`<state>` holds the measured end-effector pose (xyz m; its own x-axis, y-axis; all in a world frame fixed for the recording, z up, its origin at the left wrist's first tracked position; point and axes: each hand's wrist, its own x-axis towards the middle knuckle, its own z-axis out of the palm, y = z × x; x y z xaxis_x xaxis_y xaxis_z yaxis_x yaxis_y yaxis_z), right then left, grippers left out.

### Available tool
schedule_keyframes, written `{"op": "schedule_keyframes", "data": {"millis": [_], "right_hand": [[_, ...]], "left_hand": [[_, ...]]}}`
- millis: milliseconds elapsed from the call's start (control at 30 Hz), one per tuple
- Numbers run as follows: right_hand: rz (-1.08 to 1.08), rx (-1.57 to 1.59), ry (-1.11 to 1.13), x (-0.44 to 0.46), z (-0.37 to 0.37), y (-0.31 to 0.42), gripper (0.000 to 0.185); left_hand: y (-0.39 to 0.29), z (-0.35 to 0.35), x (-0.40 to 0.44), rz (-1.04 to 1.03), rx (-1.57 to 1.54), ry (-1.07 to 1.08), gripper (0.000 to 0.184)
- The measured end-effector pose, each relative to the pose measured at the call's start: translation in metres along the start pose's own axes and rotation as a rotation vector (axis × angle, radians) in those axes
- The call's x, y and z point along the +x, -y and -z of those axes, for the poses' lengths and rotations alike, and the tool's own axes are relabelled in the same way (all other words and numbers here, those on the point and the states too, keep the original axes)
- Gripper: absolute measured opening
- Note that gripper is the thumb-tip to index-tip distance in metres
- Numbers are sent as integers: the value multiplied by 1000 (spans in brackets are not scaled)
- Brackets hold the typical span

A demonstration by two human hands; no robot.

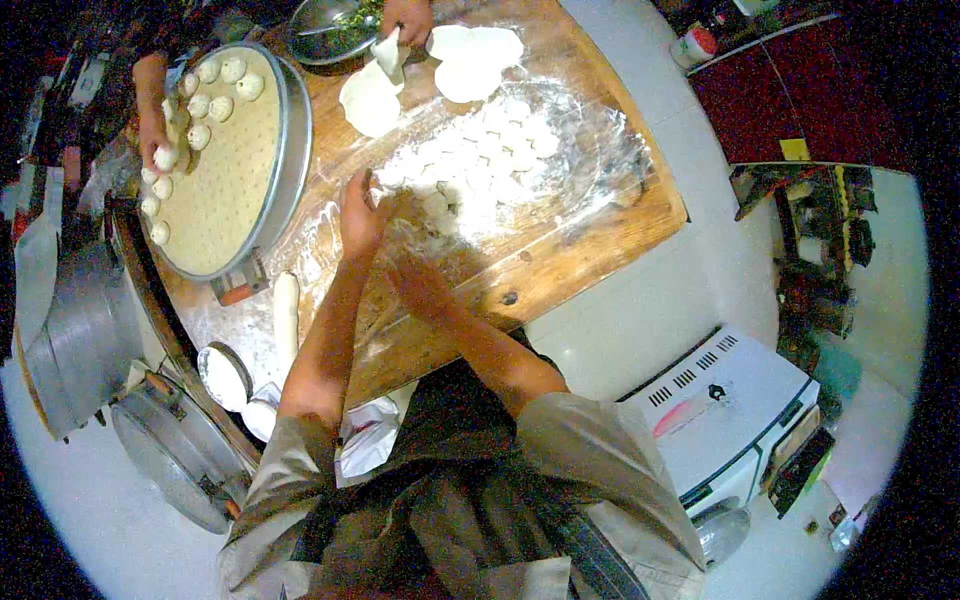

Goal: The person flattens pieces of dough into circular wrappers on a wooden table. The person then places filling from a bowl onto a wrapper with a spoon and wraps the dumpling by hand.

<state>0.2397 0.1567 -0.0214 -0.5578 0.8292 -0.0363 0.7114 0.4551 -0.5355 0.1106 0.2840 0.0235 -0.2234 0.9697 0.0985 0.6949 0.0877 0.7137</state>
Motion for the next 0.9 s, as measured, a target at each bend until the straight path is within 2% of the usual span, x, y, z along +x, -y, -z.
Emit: {"op": "schedule_keyframes", "data": {"millis": [67,100,167,233,300,367,433,467,500,533,567,633,667,733,767,833,900], "right_hand": [[10,-15,7,0,1,0,29],[20,-41,14,0,0,0,30],[45,-68,-30,-2,-6,-2,31],[80,-103,-73,-5,-19,-13,31],[137,20,-129,-9,-32,-20,35],[99,36,-139,-10,-30,-16,36],[74,58,-148,-5,-19,-12,37],[13,102,10,1,-7,-8,35],[-42,140,176,6,-1,-5,33],[-4,148,192,6,-5,-3,33],[16,136,102,7,-9,-1,32],[44,112,-88,10,-22,-5,30],[51,100,-183,11,-27,-9,30],[72,85,-276,24,-13,-7,29],[7,-18,27,20,1,-3,21],[-48,-137,314,20,14,0,14],[102,-18,-6,15,13,-5,12]], "left_hand": [[-23,6,16,-60,152,190,52],[-23,0,23,-57,155,191,52],[-21,-12,33,-50,214,332,46],[-10,-15,31,-86,147,299,43],[11,-12,19,-118,91,266,39],[42,4,-13,-274,204,143,33],[56,38,-54,-133,216,267,35],[56,51,-61,-121,233,247,35],[55,60,-70,-17,246,355,42],[56,66,-78,98,252,459,49],[55,62,-82,126,262,428,49],[56,40,-80,-143,435,95,63],[57,40,-74,-126,441,72,63],[61,41,-56,-275,461,7,68],[64,40,-57,-260,462,-2,68],[69,39,-51,-245,447,12,60],[69,41,-54,-242,336,-55,53]]}}
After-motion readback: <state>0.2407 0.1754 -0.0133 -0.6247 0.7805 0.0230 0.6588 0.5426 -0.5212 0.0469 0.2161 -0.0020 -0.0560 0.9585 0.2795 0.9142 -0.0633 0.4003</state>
